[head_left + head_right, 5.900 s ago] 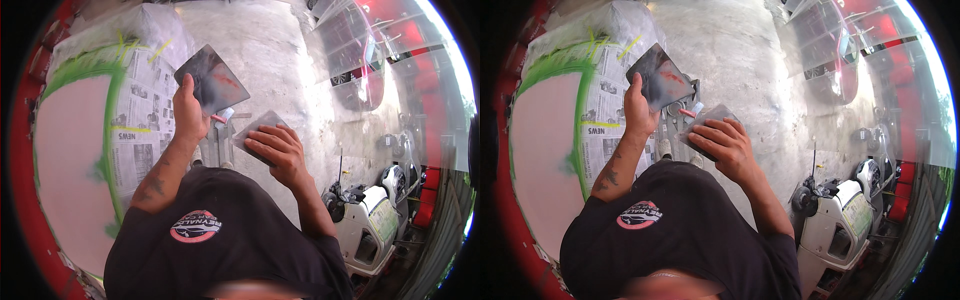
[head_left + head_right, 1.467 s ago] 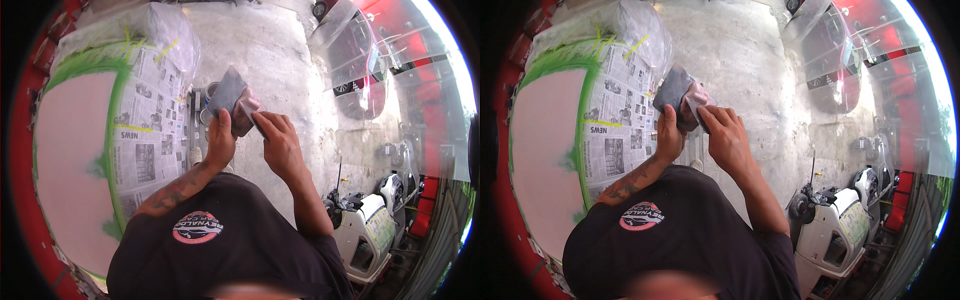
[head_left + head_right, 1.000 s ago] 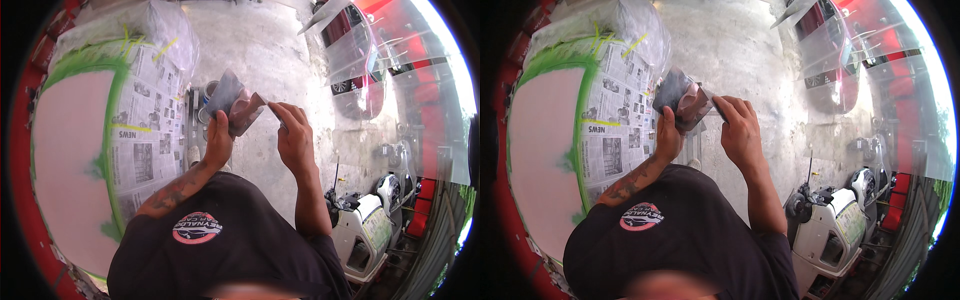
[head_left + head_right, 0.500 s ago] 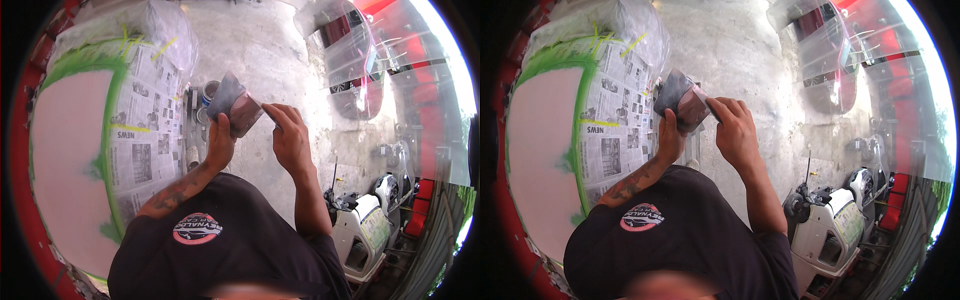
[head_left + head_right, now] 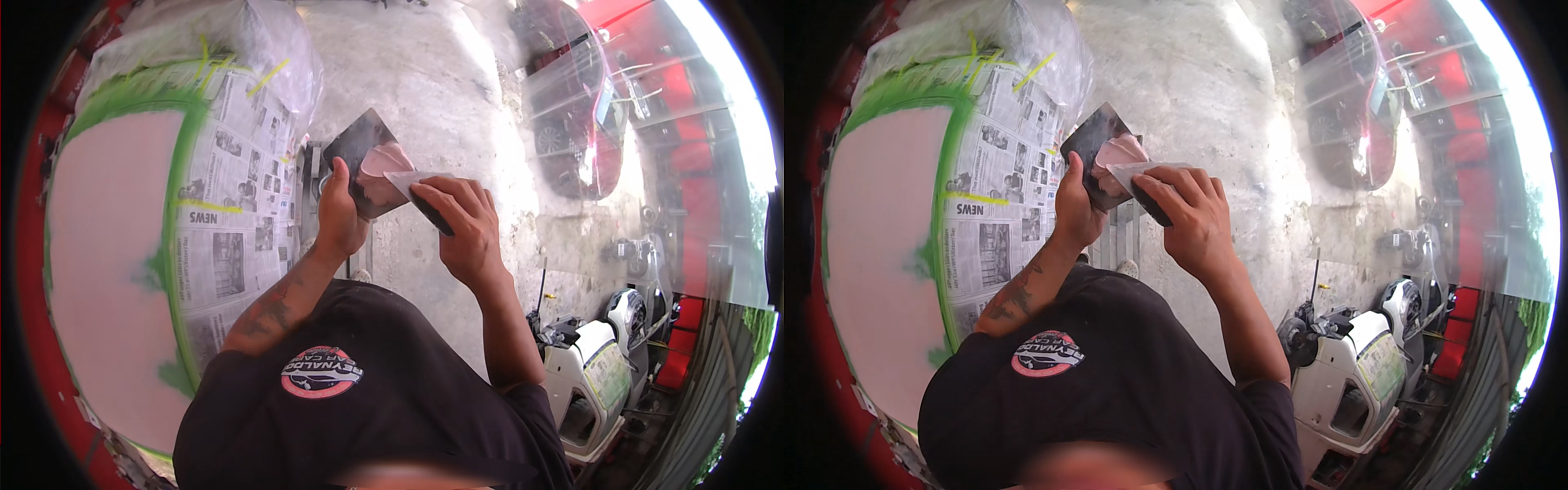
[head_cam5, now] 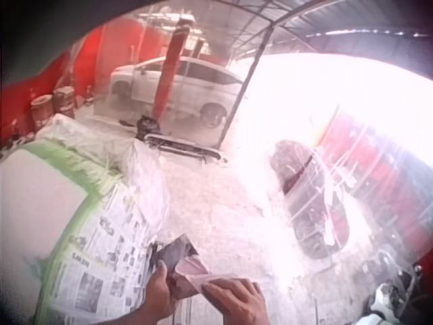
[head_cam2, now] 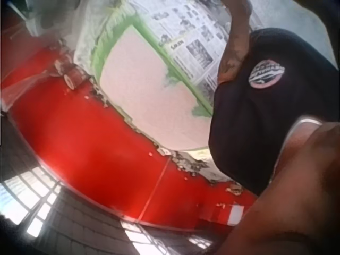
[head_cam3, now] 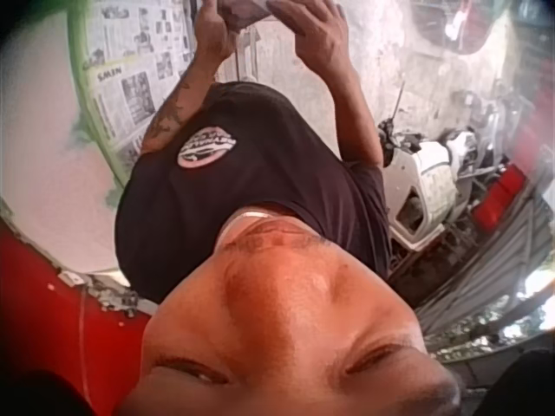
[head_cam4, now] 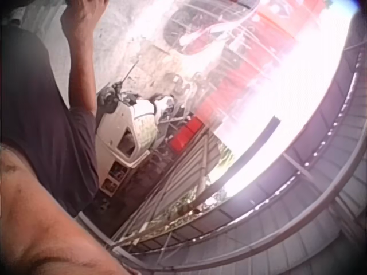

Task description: Applying and smoothing auto body filler on a masked vehicle panel.

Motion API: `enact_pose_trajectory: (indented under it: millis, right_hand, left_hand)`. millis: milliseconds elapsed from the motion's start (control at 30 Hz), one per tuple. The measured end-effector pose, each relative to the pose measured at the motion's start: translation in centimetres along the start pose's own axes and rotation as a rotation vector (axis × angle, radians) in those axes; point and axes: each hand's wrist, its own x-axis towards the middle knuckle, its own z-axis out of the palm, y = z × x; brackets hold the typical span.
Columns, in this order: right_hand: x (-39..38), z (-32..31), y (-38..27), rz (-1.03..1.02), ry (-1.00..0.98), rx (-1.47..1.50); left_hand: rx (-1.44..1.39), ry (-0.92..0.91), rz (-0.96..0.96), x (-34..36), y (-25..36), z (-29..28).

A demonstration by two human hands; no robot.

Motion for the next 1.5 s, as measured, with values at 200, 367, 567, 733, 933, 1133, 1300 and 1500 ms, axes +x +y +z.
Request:
enact_pose_trajectory:
  millis: [200,367,567,733,933,1133,1300,1500]
  right_hand:
    - [-2.6,3.3,2.0,0.01,0.049,0.338]
    - [-4.2,3.2,4.5,0.284,-0.025,0.347]
    - [-2.9,1.7,1.9,0.301,-0.148,0.565]
    - [-1.3,-0.4,2.1,0.365,-0.185,0.112]
    - [1.5,-0.1,0.7,-0.073,-0.106,-0.052]
    - [-2.3,1.0,-0.8,-0.134,-0.254,0.026]
    - [-2.6,-1.2,-2.2,-0.189,0.142,0.163]
    - [-2.0,2.3,1.4,0.02,0.038,0.286]
  left_hand:
    - [-0.199,0.072,-0.215,-0.5,1.2,0.1]
    - [-0.074,0.082,-0.062,-1.2,1.5,0.5]
    - [0.24,0.037,0.145,-1.1,1.7,1.0]
    - [0.237,0.121,0.083,-0.7,2.3,0.8]
    - [0.895,0.057,0.038,-0.3,2.1,0.7]
    - [0.719,0.185,0.093,1.3,2.3,-2.2]
    - [0.037,0.231,-0.077,1.1,4.2,0.1]
    - [-0.05,0.151,-0.218,-1.3,2.5,2.6]
